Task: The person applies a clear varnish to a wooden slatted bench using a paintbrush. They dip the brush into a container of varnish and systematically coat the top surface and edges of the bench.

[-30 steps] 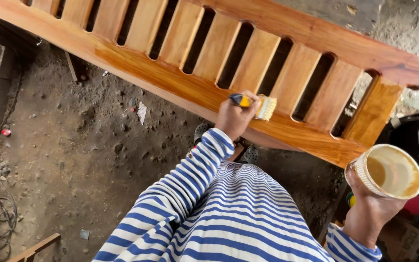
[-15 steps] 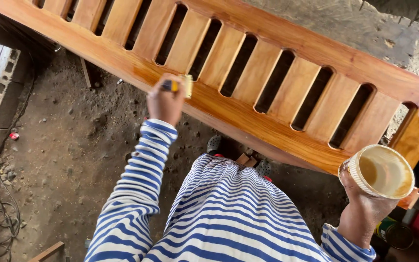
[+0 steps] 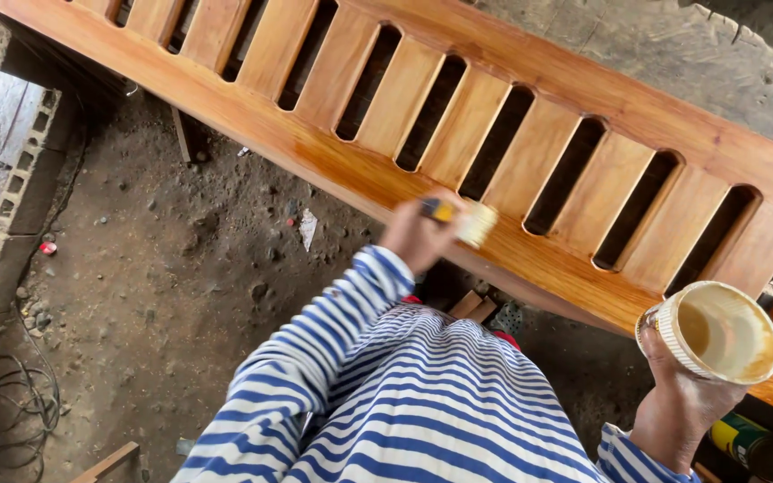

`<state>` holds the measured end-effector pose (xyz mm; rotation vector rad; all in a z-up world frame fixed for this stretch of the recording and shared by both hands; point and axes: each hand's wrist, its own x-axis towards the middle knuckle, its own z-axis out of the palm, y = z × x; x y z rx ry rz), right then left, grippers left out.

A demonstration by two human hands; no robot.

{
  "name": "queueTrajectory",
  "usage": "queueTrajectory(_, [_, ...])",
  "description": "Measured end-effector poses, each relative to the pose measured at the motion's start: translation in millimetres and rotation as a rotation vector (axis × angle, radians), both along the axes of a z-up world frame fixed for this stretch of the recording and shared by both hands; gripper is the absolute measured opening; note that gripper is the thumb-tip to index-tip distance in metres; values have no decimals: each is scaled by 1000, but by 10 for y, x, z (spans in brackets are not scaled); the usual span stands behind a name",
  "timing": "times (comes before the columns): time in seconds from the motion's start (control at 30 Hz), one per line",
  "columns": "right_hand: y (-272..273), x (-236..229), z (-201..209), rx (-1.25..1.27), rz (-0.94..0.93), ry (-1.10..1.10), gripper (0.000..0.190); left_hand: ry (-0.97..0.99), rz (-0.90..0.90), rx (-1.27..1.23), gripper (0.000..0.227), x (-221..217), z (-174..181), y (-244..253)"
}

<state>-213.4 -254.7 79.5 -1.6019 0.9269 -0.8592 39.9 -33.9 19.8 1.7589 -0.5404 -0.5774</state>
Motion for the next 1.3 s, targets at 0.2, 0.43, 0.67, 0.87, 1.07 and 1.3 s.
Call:
queueTrajectory(0.2, [249,200,119,12,0,44,62,-385,303,271,9,1007,59,1114])
queueTrajectory(0.43, [474,291,252,34,-7,30,71,-709,341,567,13,1276,215,1232])
queueTrajectory(0.67, [665,369,404,-2,96,11,87,-525,-8,339,8,425,216,294])
queueTrajectory(0.87, [757,440,416,85,21,42,71,-336,-198,111,9,-22,312,-198])
queueTrajectory(1.07, [779,454,383,75,29,79,68,-241,135,-14,5,398,-26,216])
queueTrajectory(1.3, [805,557,395,59,74,66,70,-327,359,226,16,1389,-47,1393])
